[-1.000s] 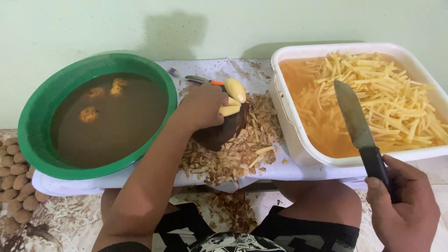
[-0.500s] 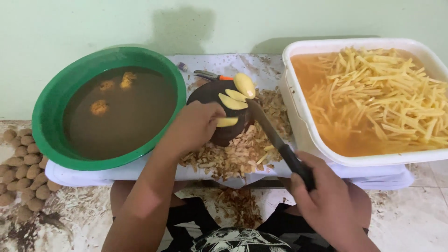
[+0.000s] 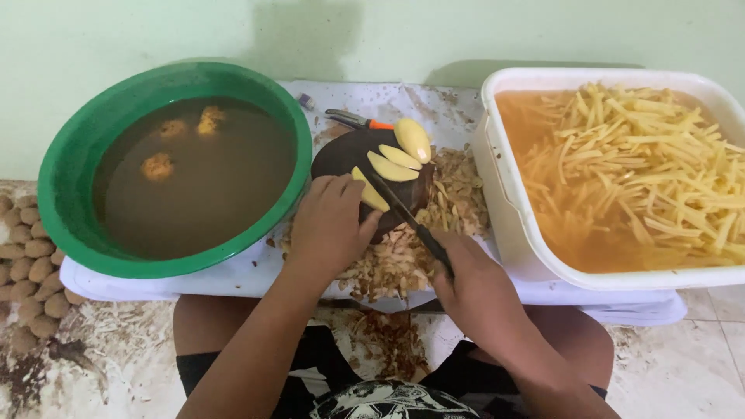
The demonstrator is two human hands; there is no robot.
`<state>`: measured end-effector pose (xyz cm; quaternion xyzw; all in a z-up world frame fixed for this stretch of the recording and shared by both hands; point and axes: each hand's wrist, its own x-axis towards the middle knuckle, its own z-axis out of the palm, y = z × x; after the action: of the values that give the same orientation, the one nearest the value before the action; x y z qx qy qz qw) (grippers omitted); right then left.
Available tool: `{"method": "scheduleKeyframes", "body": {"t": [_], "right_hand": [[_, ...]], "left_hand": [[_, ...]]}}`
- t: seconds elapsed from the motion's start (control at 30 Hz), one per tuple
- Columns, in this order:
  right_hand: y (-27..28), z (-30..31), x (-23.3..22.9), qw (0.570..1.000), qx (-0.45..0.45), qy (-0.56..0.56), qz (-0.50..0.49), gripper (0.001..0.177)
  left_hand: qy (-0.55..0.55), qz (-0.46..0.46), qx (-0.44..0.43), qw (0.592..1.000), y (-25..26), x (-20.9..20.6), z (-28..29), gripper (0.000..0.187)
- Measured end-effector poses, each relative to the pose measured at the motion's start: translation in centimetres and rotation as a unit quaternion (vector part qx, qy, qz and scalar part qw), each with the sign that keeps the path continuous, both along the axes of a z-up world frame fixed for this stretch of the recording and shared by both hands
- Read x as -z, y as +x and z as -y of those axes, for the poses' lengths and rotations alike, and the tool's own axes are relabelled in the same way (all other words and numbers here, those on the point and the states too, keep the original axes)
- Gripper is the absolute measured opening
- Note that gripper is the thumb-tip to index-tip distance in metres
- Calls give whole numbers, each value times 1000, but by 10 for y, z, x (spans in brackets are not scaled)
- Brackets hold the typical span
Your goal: Slicing peeled potatoes into thin strips for french fries using a knife on a cutting board.
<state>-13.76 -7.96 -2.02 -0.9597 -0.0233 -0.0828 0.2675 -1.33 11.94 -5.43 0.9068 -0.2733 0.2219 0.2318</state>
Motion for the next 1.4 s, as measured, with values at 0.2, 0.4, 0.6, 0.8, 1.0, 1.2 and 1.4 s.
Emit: {"method": "scheduleKeyframes", "body": {"t": [0.2, 0.4, 0.6, 0.8, 1.0, 1.2, 1.4], "right_hand": [[0, -6, 14, 995, -4, -94, -38, 58], [0, -9, 2, 990, -28, -140, -6, 58], [10, -14, -7, 995, -47, -91, 5, 60], [9, -20, 3, 987, -55, -150, 35, 62], [8, -22, 7, 977, -34, -211, -14, 67], [14, -26, -8, 959, -52, -275, 36, 66], [25, -36, 7, 951, -47, -302, -47, 72]], "left_hand": [[-29, 29, 27, 999, -1, 5, -7, 40], [-24, 24, 41, 999, 3, -5, -9, 38], [-11, 27, 38, 999, 6, -11, -7, 39], [-6, 21, 43, 999, 9, -7, -8, 47], [4, 14, 43, 999, 8, -11, -7, 43], [14, -2, 47, 999, 11, -12, -8, 40], [22, -12, 48, 999, 8, -13, -10, 48]]}}
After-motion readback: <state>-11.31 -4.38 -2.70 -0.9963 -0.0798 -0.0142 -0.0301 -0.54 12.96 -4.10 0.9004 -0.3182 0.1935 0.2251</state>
